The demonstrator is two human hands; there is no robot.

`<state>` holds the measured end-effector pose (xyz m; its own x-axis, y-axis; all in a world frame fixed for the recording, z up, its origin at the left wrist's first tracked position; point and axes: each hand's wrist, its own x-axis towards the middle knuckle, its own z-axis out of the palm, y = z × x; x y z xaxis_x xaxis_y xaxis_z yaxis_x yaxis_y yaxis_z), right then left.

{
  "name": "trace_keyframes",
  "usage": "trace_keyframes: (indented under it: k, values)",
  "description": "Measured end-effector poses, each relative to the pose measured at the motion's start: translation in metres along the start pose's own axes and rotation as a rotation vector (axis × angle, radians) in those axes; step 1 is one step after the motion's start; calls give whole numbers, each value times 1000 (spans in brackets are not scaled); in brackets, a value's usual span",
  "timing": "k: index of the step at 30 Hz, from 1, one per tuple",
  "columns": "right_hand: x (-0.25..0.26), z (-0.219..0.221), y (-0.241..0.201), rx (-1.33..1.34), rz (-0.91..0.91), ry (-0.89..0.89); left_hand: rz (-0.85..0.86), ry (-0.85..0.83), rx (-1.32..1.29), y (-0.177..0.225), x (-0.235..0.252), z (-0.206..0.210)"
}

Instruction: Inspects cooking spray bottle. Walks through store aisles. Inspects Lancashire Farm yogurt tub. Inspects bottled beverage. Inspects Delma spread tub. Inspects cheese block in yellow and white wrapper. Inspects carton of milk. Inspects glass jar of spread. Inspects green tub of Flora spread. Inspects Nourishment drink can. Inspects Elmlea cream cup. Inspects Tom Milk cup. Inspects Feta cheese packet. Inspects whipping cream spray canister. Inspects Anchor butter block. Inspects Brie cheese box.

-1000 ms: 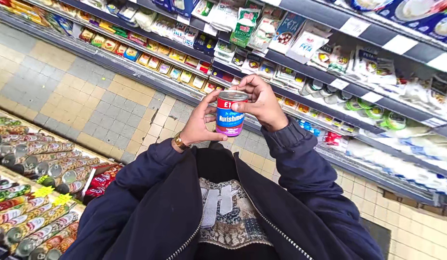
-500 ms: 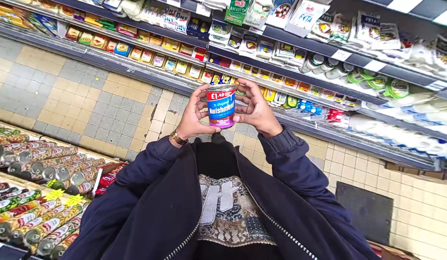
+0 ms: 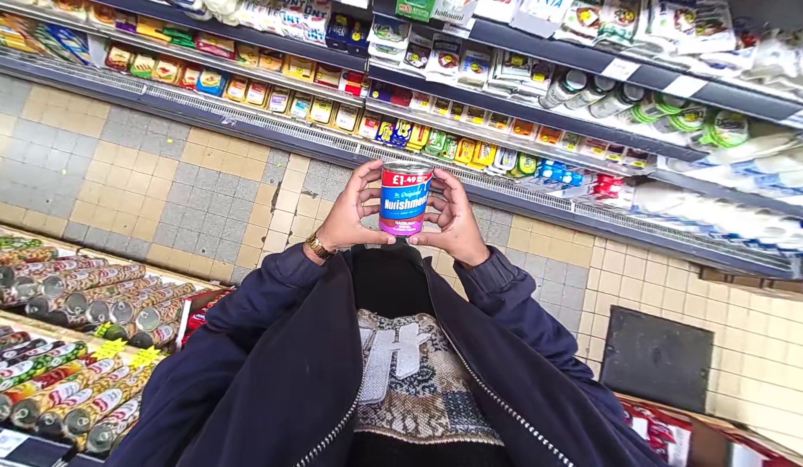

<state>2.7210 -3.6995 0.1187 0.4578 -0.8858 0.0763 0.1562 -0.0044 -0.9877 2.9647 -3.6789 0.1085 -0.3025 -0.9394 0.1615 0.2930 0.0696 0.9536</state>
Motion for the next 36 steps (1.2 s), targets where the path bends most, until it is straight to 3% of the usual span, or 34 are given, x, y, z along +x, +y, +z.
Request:
trace_keyframes:
  k: [36]
  values:
    - [12,-6,-1,-60,24,-23,-3,-61,-43,-8,19,-14]
